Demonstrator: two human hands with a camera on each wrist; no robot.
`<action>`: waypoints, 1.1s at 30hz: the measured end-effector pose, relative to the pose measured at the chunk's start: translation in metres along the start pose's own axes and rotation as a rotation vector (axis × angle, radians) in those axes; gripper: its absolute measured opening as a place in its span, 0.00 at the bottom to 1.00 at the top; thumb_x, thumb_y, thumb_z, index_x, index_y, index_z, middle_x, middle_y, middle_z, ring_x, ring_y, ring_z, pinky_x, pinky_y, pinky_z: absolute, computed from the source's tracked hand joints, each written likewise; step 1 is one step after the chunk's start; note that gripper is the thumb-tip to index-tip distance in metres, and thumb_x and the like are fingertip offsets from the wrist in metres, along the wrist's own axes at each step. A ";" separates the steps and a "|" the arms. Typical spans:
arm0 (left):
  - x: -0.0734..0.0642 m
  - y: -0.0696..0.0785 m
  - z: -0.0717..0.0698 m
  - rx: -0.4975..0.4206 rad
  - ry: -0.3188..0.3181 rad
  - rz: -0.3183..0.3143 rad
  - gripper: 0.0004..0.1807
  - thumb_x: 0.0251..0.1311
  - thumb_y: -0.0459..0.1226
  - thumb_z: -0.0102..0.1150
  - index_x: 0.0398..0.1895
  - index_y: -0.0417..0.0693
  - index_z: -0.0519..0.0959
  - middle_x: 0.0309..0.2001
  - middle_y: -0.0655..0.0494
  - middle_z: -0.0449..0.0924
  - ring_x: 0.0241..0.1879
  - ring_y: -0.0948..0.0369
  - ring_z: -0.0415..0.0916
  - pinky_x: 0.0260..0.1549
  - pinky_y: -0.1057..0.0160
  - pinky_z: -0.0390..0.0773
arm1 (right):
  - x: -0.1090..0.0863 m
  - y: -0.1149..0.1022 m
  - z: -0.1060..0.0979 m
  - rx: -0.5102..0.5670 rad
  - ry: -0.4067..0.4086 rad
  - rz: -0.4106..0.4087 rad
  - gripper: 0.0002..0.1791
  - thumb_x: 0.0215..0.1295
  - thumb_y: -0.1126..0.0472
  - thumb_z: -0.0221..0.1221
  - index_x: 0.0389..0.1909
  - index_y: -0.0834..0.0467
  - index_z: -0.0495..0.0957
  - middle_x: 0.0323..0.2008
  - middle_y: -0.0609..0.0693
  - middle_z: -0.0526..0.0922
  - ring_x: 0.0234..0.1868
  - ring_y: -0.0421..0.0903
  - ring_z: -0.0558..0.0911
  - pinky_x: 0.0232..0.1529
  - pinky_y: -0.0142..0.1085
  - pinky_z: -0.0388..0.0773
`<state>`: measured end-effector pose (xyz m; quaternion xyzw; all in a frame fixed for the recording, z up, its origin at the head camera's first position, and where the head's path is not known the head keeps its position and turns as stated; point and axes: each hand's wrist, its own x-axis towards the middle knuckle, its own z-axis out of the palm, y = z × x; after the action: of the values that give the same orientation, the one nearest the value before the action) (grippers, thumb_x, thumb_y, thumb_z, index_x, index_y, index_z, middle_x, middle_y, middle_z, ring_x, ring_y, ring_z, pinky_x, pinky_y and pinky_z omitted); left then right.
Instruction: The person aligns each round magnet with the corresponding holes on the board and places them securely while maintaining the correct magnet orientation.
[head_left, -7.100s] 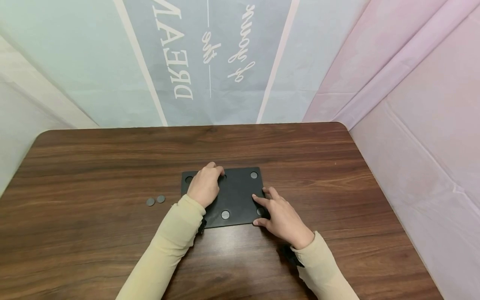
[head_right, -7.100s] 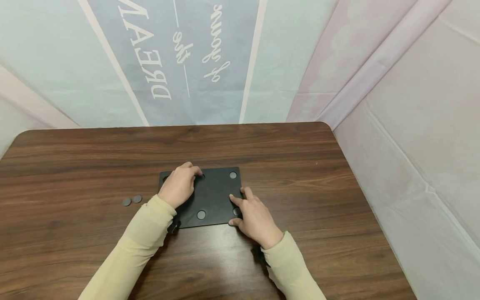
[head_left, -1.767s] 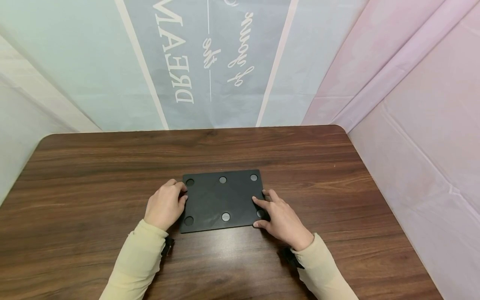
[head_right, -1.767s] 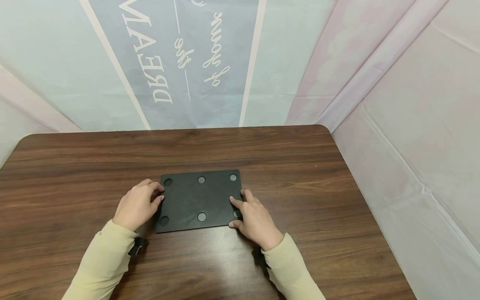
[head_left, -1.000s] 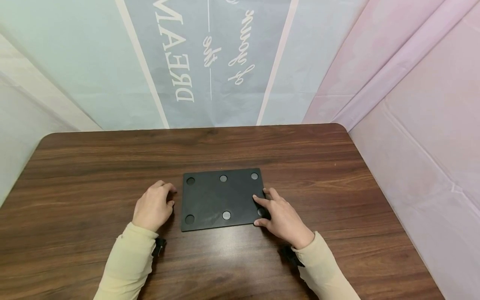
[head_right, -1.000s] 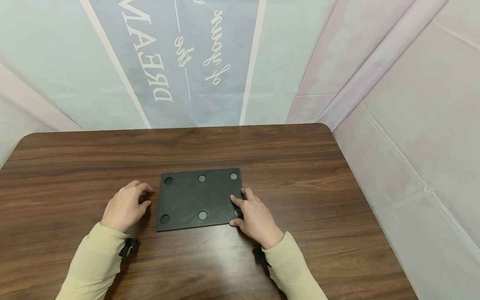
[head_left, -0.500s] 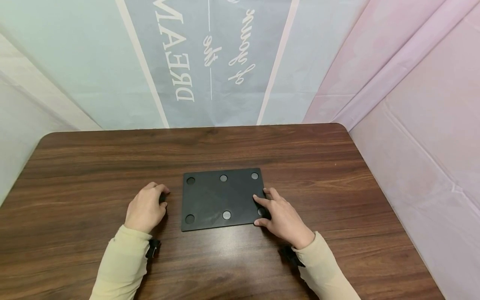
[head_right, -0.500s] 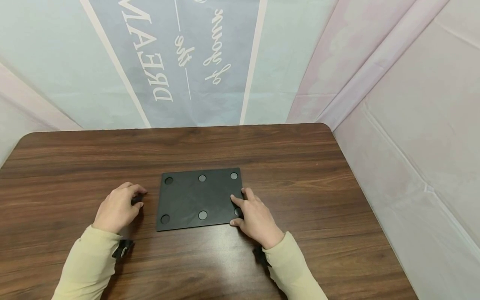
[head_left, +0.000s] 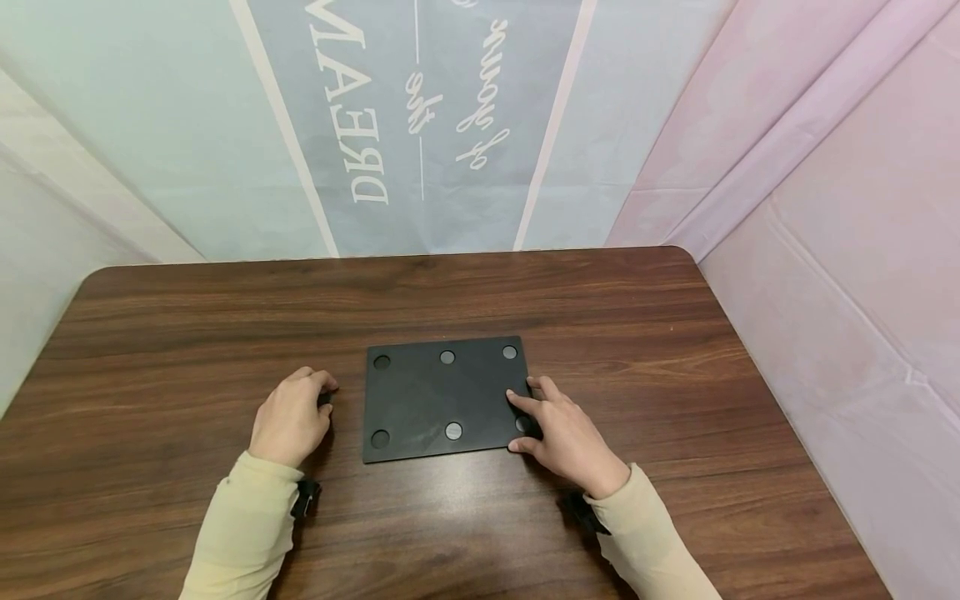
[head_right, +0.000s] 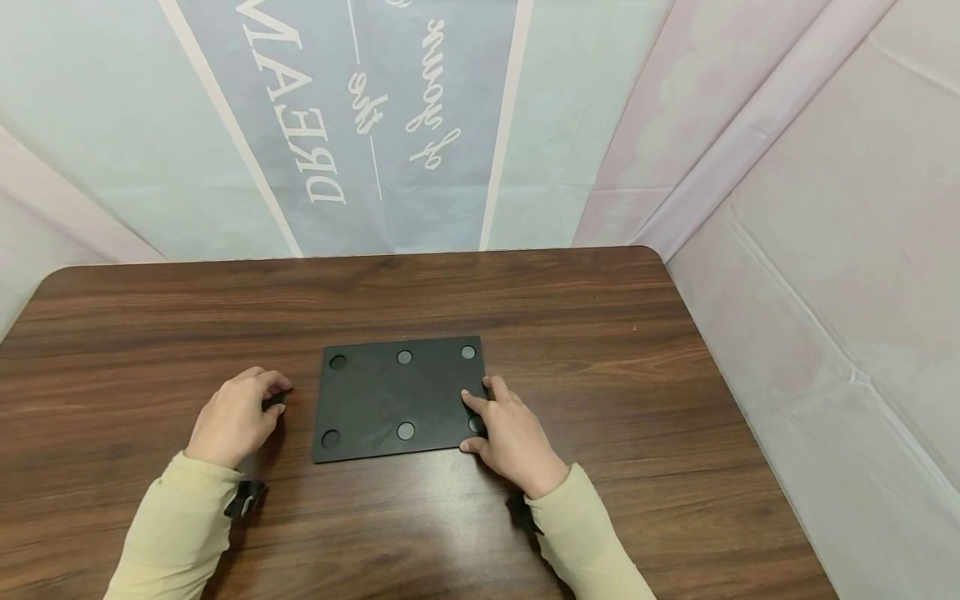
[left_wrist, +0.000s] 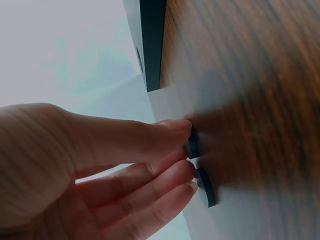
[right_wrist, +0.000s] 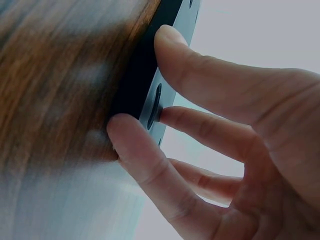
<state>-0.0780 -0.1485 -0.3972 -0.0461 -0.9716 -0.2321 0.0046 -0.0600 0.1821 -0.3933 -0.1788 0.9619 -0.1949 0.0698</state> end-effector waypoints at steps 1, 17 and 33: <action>0.000 0.000 0.000 0.001 0.001 0.001 0.10 0.50 0.22 0.62 0.37 0.37 0.82 0.38 0.42 0.80 0.34 0.43 0.80 0.27 0.46 0.79 | 0.000 0.000 0.000 0.000 0.001 0.000 0.36 0.48 0.54 0.73 0.60 0.61 0.75 0.60 0.66 0.69 0.56 0.63 0.76 0.51 0.54 0.76; 0.000 0.003 0.002 -0.004 0.020 -0.006 0.07 0.52 0.22 0.60 0.33 0.37 0.82 0.34 0.43 0.77 0.29 0.46 0.78 0.22 0.49 0.78 | 0.000 -0.001 0.000 0.006 0.004 -0.003 0.36 0.49 0.54 0.73 0.60 0.61 0.75 0.59 0.66 0.69 0.55 0.63 0.77 0.51 0.53 0.76; 0.001 0.004 0.004 -0.011 0.028 0.006 0.06 0.50 0.22 0.63 0.31 0.36 0.82 0.29 0.45 0.80 0.27 0.46 0.79 0.25 0.47 0.78 | 0.000 0.000 0.000 0.003 -0.002 0.000 0.36 0.49 0.54 0.73 0.60 0.60 0.75 0.60 0.65 0.69 0.57 0.62 0.76 0.51 0.54 0.76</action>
<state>-0.0782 -0.1429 -0.3987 -0.0457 -0.9700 -0.2381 0.0185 -0.0597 0.1820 -0.3933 -0.1788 0.9615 -0.1962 0.0711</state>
